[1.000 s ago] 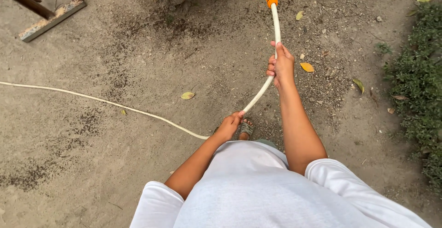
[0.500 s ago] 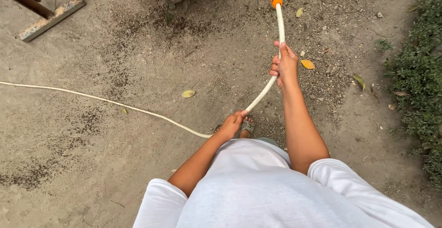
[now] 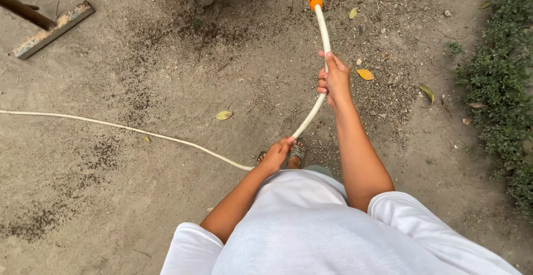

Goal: Watering plants in a garden using a hose and nozzle.

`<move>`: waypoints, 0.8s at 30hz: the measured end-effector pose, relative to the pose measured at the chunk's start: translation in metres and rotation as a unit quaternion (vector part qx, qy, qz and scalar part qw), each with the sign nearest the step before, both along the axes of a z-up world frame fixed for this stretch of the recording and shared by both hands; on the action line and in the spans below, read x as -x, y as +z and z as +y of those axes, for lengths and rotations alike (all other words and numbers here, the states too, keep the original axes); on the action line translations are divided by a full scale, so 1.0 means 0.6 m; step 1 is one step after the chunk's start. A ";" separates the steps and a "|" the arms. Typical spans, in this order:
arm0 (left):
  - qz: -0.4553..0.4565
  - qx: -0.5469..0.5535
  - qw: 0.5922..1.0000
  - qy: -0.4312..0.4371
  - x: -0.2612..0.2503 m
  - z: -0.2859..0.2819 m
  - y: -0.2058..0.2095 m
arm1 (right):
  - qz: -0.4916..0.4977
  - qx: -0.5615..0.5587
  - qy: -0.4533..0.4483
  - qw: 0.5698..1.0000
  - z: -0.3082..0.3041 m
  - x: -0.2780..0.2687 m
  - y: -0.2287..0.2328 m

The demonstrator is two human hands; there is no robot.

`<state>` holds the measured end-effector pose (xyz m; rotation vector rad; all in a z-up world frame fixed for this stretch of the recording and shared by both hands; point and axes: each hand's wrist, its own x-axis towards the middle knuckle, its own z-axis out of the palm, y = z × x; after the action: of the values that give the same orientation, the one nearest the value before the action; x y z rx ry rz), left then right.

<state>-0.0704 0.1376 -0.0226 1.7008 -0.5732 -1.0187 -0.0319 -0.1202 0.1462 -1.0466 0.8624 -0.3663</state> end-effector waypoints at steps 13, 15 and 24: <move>0.025 0.035 0.998 -0.052 0.035 0.049 -0.042 | -0.012 0.019 0.002 1.000 0.066 0.043 -0.010; 0.023 0.022 0.996 -0.081 0.038 0.044 -0.028 | -0.010 0.027 -0.018 0.999 0.061 0.073 -0.006; -0.068 -0.021 0.980 -0.184 0.041 -0.062 0.034 | -0.065 0.095 -0.236 0.965 -0.007 0.239 0.034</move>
<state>-0.0949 0.1007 -0.0022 1.7476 -0.9890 -1.1853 -0.1751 -0.1243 0.1667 -0.9730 0.9687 -0.9254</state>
